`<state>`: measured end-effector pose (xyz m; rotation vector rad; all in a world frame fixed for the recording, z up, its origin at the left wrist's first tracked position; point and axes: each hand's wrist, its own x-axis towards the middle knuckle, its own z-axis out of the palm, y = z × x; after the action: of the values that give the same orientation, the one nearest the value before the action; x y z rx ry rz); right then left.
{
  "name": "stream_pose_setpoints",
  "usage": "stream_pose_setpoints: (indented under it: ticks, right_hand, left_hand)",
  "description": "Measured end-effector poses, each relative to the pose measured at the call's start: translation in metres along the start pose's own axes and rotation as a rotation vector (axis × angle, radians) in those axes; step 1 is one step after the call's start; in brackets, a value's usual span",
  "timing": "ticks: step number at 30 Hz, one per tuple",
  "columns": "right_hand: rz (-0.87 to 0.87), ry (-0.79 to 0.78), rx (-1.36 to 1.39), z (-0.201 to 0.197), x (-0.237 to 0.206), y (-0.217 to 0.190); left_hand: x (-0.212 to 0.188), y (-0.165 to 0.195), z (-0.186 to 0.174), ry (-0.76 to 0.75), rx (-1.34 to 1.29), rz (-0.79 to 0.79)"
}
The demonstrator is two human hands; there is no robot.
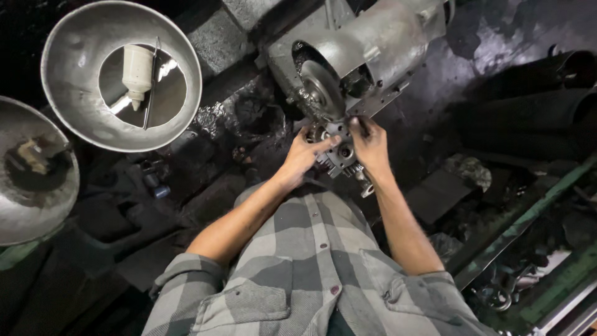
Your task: The person holds a small engine cylinder head and presses its surfaces against a spinning bench grinder, repeatedly rotating and repositioning the casting to grind different edges and faces, then turns the part over by hand to continue grinding other sides.
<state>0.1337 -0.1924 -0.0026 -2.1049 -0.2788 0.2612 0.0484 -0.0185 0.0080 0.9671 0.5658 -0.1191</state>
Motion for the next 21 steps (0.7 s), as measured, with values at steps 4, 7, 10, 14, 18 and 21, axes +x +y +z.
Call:
stream_pose_setpoints:
  ticks: [4,7,10,14,18,21]
  right_hand:
    - [-0.032,-0.123,0.099,-0.024,-0.016,-0.015]
    - [-0.045,-0.322,0.069,-0.036,-0.024,-0.021]
    - [0.010,-0.358,0.259,-0.036,-0.022,-0.018]
    - [0.076,-0.239,0.495,-0.017,-0.012,-0.007]
    - [0.305,-0.162,0.597,0.008,-0.007,0.003]
    - [0.268,-0.165,0.667,0.022,-0.006,0.009]
  left_hand:
    - [-0.011,0.009,-0.006,-0.076,0.338,0.286]
    - [-0.019,0.013,-0.007,-0.129,0.405,0.388]
    - [-0.025,0.017,-0.006,-0.081,0.502,0.358]
    - [-0.027,0.022,-0.010,-0.109,0.348,0.371]
    - [-0.016,0.022,-0.016,-0.087,0.243,0.217]
    - [-0.003,0.019,-0.024,-0.071,0.407,0.335]
